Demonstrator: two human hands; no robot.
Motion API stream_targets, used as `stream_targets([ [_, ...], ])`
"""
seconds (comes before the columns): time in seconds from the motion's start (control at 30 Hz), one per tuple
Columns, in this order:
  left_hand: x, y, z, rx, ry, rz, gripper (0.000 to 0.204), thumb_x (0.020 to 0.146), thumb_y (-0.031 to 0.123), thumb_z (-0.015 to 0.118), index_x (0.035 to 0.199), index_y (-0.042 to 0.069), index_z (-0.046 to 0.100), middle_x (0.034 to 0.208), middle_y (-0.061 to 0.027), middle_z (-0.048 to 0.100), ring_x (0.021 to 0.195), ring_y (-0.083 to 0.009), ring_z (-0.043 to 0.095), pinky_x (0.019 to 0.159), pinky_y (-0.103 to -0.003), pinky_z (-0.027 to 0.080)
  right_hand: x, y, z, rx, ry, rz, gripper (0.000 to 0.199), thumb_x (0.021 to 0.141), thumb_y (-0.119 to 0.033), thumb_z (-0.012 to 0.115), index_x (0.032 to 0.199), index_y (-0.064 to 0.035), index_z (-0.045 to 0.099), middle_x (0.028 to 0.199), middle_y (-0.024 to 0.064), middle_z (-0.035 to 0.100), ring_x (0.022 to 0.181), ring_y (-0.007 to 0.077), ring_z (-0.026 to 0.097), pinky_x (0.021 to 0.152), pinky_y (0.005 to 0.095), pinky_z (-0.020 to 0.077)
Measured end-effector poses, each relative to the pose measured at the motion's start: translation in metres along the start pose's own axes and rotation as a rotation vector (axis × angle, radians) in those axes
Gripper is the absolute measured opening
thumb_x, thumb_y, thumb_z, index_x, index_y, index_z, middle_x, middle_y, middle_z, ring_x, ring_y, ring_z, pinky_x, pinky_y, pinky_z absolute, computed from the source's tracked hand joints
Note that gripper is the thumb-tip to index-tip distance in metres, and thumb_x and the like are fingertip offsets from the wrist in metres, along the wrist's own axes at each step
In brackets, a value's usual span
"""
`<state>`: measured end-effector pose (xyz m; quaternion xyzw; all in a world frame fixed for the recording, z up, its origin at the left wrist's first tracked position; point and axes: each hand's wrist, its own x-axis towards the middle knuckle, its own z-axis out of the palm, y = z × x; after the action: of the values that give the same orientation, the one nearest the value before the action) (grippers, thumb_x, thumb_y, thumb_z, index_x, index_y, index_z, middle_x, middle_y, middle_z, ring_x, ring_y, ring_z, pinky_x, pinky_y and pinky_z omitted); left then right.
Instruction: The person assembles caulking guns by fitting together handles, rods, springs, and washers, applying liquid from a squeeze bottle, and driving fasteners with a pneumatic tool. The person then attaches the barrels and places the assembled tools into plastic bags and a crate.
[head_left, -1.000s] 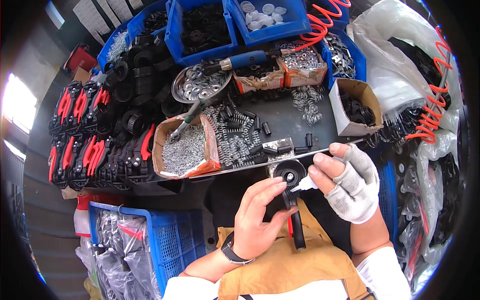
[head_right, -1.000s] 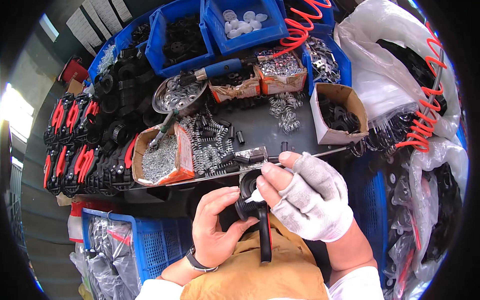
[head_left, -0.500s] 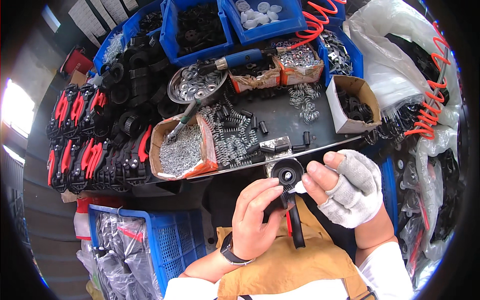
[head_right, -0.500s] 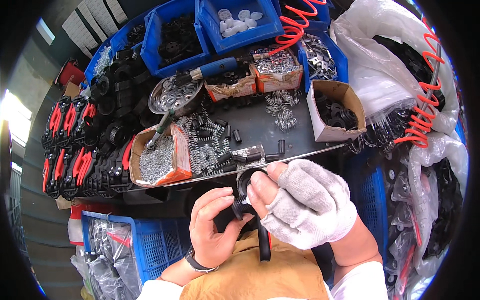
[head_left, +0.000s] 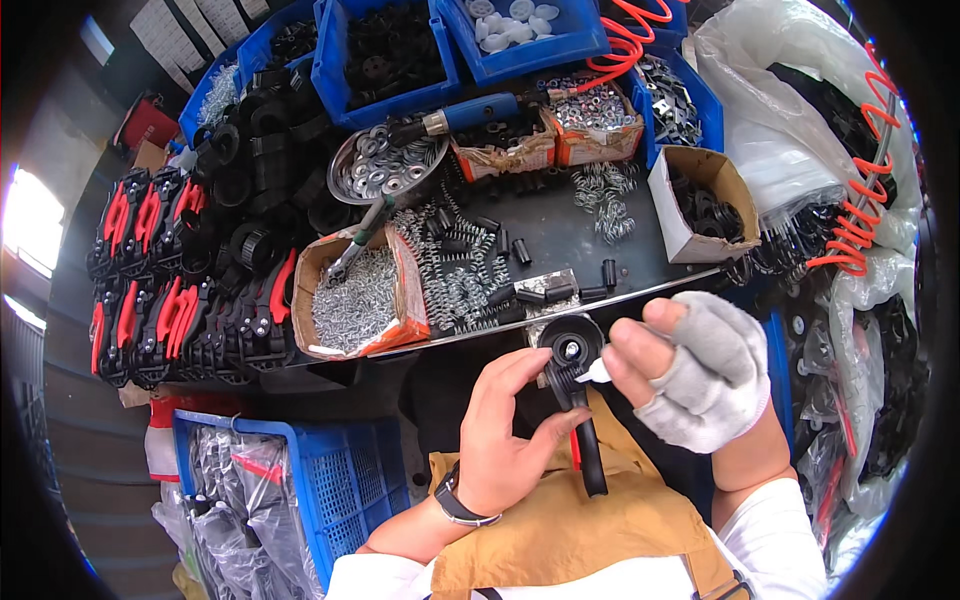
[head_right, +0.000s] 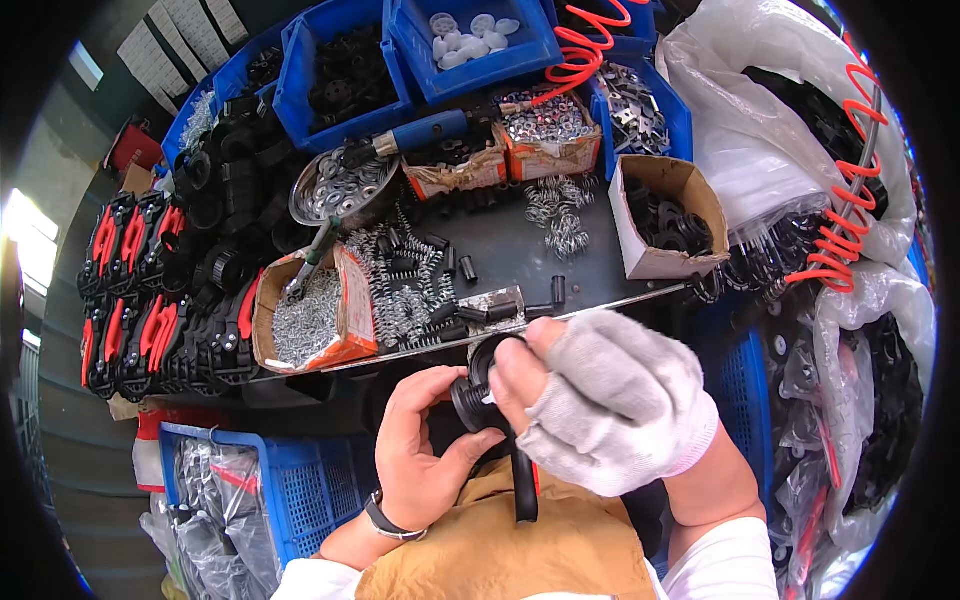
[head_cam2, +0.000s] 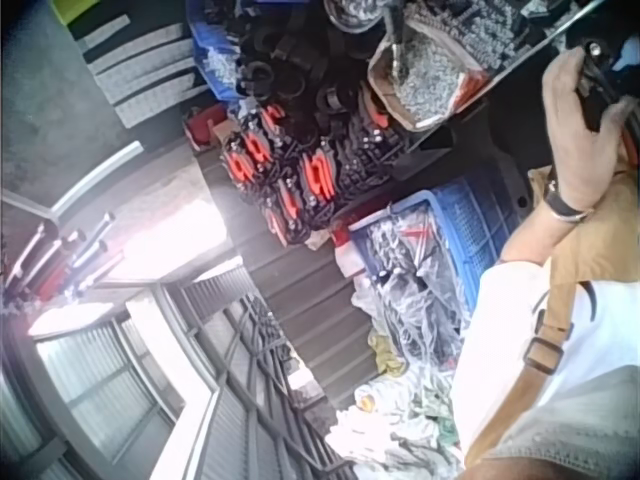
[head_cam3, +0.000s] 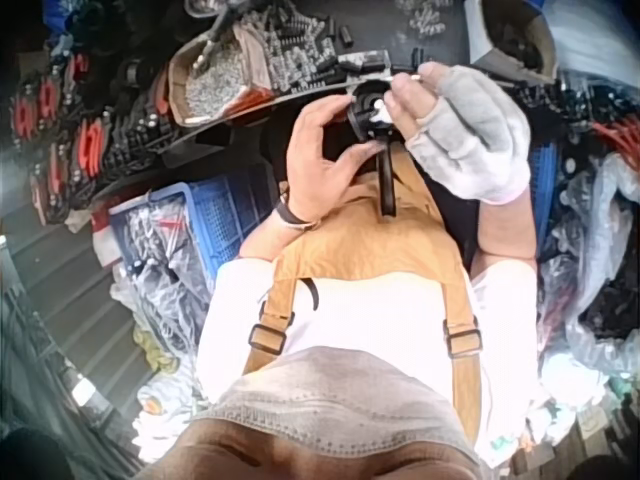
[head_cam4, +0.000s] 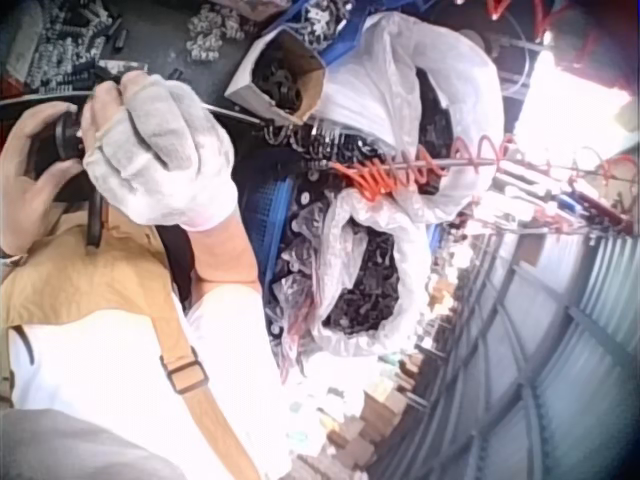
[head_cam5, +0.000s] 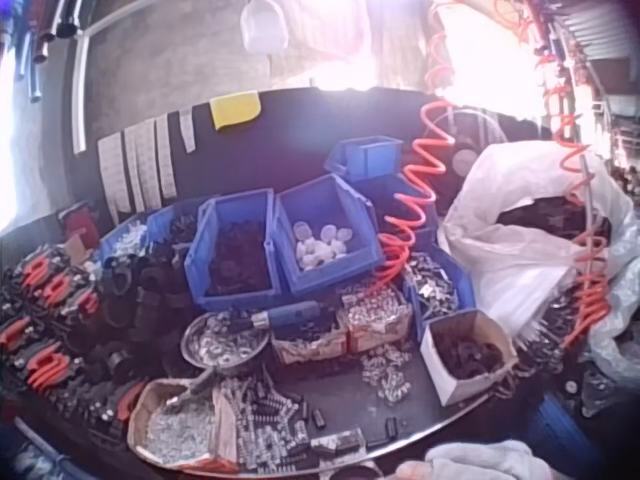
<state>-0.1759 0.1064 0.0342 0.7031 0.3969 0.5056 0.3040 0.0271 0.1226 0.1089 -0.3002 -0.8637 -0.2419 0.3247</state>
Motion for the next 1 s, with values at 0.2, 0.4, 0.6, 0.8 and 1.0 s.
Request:
stream_targets([
  [0.2,0.001,-0.003,0.000,-0.080,-0.007,-0.090,0.060,0.070,0.009,0.085,0.123,0.001,0.057,0.116,-0.0156,0.061,0.103,-0.0265,0.061,0.087,-0.034,0.051,0.000,-0.002,0.001,0.029,-0.034,-0.005,0.027,0.069,-0.004,0.074,0.094,-0.0131,0.071,0.111,0.0016,0.065,0.108,0.0236,0.059,0.073,0.0376,0.0583],
  [0.4,0.000,-0.005,0.000,-0.073,-0.015,-0.094,0.058,0.071,0.009,0.084,0.122,0.001,0.057,0.117,-0.0161,0.061,0.104,-0.0271,0.061,0.087,-0.034,0.051,-0.002,-0.001,-0.001,0.019,-0.051,0.028,0.028,0.069,-0.003,0.074,0.095,-0.0123,0.071,0.111,0.0021,0.065,0.108,0.0242,0.059,0.073,0.0377,0.0583],
  [0.6,0.001,-0.007,0.001,-0.090,0.002,-0.092,0.059,0.071,0.009,0.084,0.122,0.000,0.057,0.116,-0.0165,0.061,0.103,-0.0274,0.061,0.087,-0.035,0.051,-0.002,0.002,-0.001,0.014,-0.045,0.021,0.028,0.068,-0.003,0.074,0.094,-0.0116,0.071,0.109,0.0019,0.066,0.107,0.0250,0.060,0.072,0.0380,0.0582],
  [0.8,0.000,-0.010,-0.003,-0.490,-0.001,-0.403,0.050,0.083,0.018,0.077,0.123,-0.002,0.053,0.109,-0.0113,0.064,0.097,-0.0191,0.062,0.088,-0.031,0.050,-0.001,0.025,0.029,0.308,-0.145,0.573,0.035,0.070,-0.006,0.076,0.102,-0.0042,0.061,0.086,0.0101,0.064,0.082,0.0353,0.064,0.076,0.0404,0.0527],
  [1.0,0.004,-0.023,-0.011,-0.947,-0.048,-0.654,0.052,0.091,0.038,0.068,0.119,-0.003,0.053,0.099,-0.0111,0.066,0.084,-0.0174,0.065,0.073,-0.031,0.055,-0.018,0.109,0.156,0.733,-0.201,1.180,0.043,0.080,-0.023,0.072,0.111,0.0033,0.059,0.098,0.0166,0.068,0.092,0.0282,0.065,0.084,0.0360,0.0484],
])
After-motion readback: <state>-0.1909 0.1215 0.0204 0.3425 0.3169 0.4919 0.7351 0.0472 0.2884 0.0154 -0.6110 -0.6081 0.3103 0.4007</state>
